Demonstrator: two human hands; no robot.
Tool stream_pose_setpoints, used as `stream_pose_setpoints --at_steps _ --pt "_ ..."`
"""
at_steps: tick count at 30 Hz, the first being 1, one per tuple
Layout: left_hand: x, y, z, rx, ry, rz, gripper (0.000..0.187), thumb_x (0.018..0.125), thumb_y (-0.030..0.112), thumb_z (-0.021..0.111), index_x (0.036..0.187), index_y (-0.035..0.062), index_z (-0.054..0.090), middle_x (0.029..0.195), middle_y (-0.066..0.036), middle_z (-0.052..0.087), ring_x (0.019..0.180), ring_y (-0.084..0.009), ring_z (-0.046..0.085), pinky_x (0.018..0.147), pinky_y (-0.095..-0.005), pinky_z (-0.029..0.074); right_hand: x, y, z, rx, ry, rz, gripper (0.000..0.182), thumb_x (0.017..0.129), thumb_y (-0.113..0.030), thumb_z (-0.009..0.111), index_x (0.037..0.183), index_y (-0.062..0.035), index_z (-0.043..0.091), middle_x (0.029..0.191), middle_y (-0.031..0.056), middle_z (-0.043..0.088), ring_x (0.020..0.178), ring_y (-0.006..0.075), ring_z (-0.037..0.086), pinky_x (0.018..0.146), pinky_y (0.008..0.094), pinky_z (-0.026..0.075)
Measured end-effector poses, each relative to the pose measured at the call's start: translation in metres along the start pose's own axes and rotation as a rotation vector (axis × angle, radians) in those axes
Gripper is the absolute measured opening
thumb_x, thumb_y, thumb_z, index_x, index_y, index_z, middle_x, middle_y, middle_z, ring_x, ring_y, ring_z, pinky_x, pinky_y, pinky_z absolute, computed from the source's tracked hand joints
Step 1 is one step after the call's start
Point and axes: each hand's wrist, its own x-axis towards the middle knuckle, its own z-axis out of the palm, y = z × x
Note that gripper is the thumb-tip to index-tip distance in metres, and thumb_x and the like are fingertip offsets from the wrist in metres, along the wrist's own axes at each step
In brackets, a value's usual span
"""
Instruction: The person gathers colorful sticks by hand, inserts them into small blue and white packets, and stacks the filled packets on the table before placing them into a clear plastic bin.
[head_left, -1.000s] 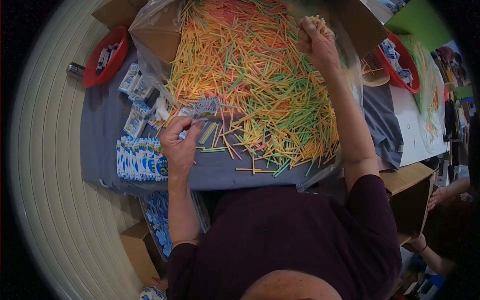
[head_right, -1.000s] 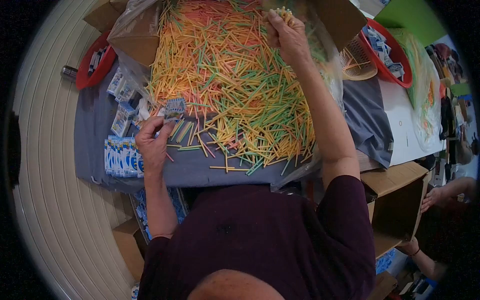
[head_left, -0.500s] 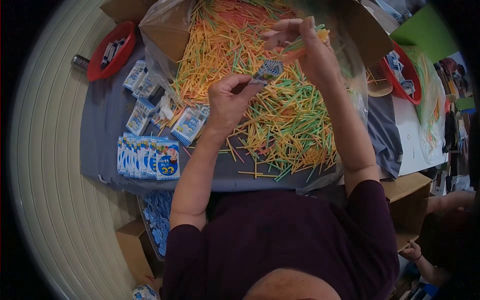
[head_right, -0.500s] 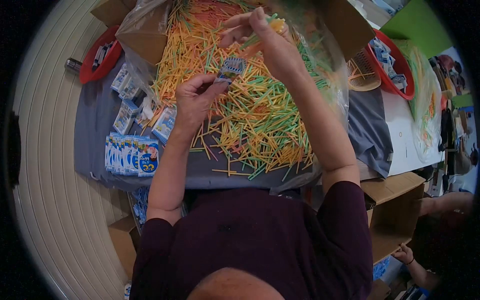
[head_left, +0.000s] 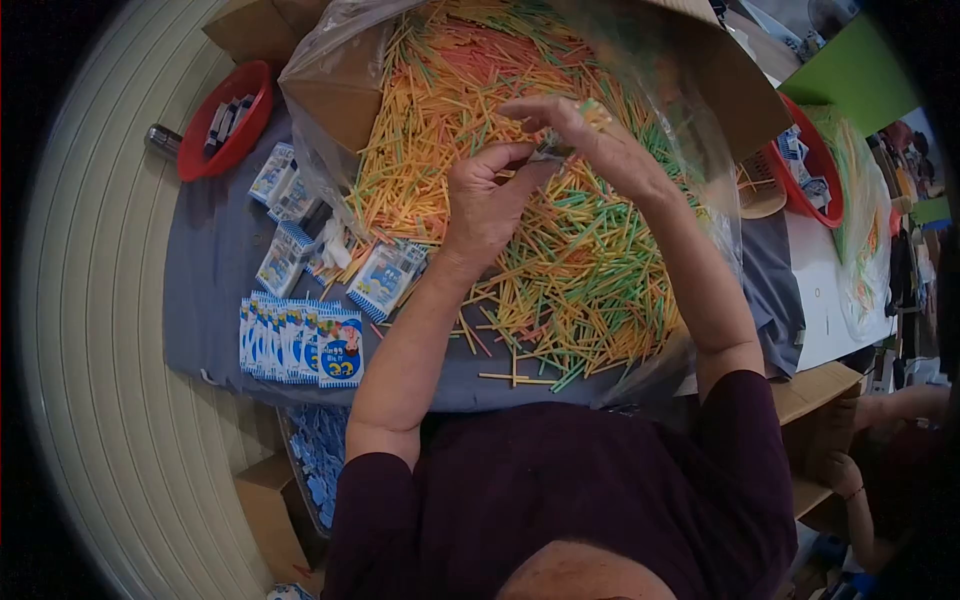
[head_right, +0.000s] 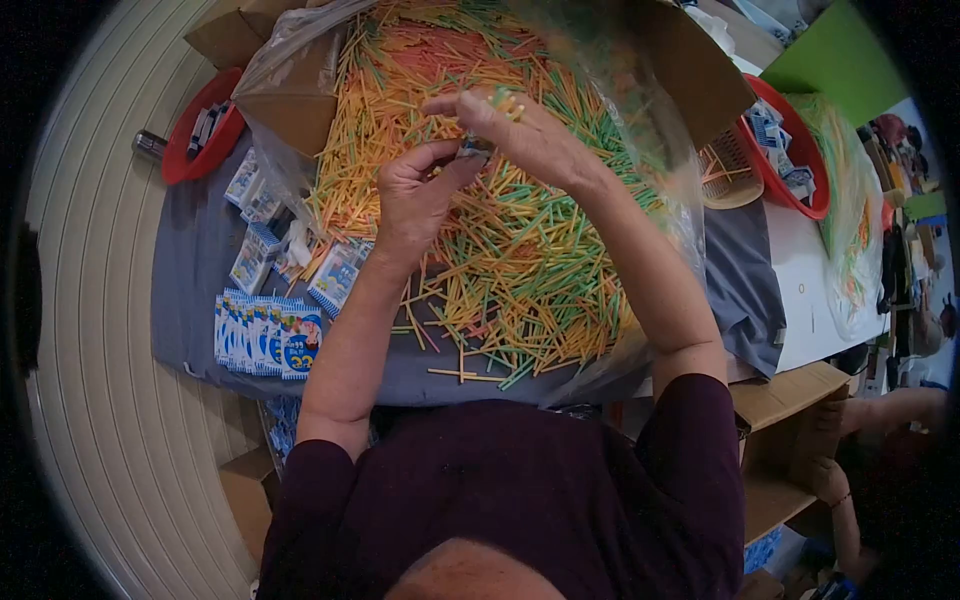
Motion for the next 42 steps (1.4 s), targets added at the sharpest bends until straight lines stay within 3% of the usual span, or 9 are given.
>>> stream_pose_setpoints --at_steps 2,7,11,21,24,29,35,40,42 --pt "0.004 0.002 0.004 -0.053 -0.012 0.007 0.023 0.084 0.001 0.072 0.107 -0.0026 0.069 0.09 -0.005 0.07 0.08 -0.0082 0.063 0.072 -0.022 0.053 0.002 -0.002 -0.001 -0.082 -0.08 -0.003 0.064 0.098 -0.057 0.037 0.134 -0.0059 0.054 0.128 0.0106 0.058 0.109 0.0212 0.058 0.097 0.0371 0.043" --pt "0.015 0.002 0.005 -0.181 0.031 0.002 0.02 0.087 0.0 0.068 0.107 -0.0047 0.068 0.094 -0.007 0.07 0.084 -0.0092 0.064 0.075 -0.0226 0.054 0.011 -0.006 -0.027 0.143 0.471 -0.266 0.067 0.097 -0.053 0.041 0.148 -0.0111 0.034 0.134 0.0119 0.054 0.118 0.0224 0.055 0.099 0.0386 0.042" --pt "0.019 -0.003 0.005 -0.245 -0.03 0.079 0.019 0.092 0.006 0.065 0.109 -0.0014 0.067 0.097 -0.007 0.07 0.085 -0.0121 0.066 0.078 -0.0261 0.057 -0.007 -0.007 -0.003 -0.303 -0.044 -0.221 0.054 0.1 -0.039 0.045 0.145 -0.0098 0.041 0.136 0.0106 0.053 0.118 0.0181 0.054 0.101 0.0358 0.04" --pt "-0.11 0.054 -0.034 -0.02 -0.007 -0.137 0.026 0.078 0.006 0.073 0.101 -0.0015 0.064 0.081 -0.005 0.065 0.069 -0.0089 0.058 0.063 -0.0287 0.049 -0.054 -0.036 0.096 0.201 -0.115 -0.118 0.04 0.098 -0.029 0.054 0.125 0.0001 0.058 0.118 0.0108 0.063 0.11 0.0199 0.059 0.093 0.0324 0.046" --pt "-0.159 0.077 -0.093 0.419 0.089 -0.242 0.024 0.079 0.01 0.074 0.098 -0.0018 0.066 0.077 -0.009 0.065 0.066 -0.0115 0.061 0.061 -0.0295 0.049 -0.051 -0.053 0.11 0.027 -0.068 -0.308 0.041 0.092 -0.025 0.064 0.126 -0.0026 0.058 0.117 0.0106 0.062 0.104 0.0212 0.06 0.088 0.0312 0.047" --pt "-0.2 0.073 -0.166 1.215 0.213 -0.409 0.024 0.079 0.014 0.071 0.099 0.0022 0.07 0.075 -0.008 0.066 0.068 -0.0251 0.062 0.067 -0.0363 0.049 -0.044 -0.045 0.146 0.036 -0.406 0.005 0.025 0.087 -0.006 0.065 0.11 0.0032 0.062 0.095 0.0121 0.066 0.087 0.0219 0.064 0.078 0.0325 0.05" --pt "-0.209 0.078 -0.203 1.489 0.468 0.012 0.05 0.075 0.037 0.075 0.111 0.0029 0.066 0.097 -0.016 0.064 0.093 -0.0331 0.054 0.084 -0.0427 0.044 -0.038 -0.033 0.249 -0.028 -0.685 -0.092 0.03 0.086 -0.013 0.066 0.107 0.0074 0.061 0.092 0.0242 0.065 0.084 0.0374 0.065 0.074 0.0414 0.051" --pt "-0.182 0.089 -0.328 1.438 0.69 -0.396 0.072 0.069 0.055 0.08 0.105 -0.0053 0.066 0.104 -0.019 0.067 0.099 -0.0297 0.059 0.085 -0.0402 0.048 -0.011 -0.021 0.276 -0.026 -0.61 0.105 0.03 0.085 -0.016 0.068 0.103 0.0084 0.063 0.08 0.0218 0.067 0.074 0.0294 0.067 0.07 0.0383 0.052" --pt "-0.175 0.088 -0.359 1.028 0.371 -0.686 0.079 0.063 0.065 0.079 0.097 -0.0057 0.069 0.092 -0.016 0.069 0.087 -0.0245 0.066 0.076 -0.0378 0.052 -0.008 -0.019 0.278 -0.05 -0.623 0.066 0.03 0.085 -0.015 0.067 0.104 0.0084 0.063 0.079 0.021 0.067 0.073 0.0278 0.067 0.07 0.0373 0.052"
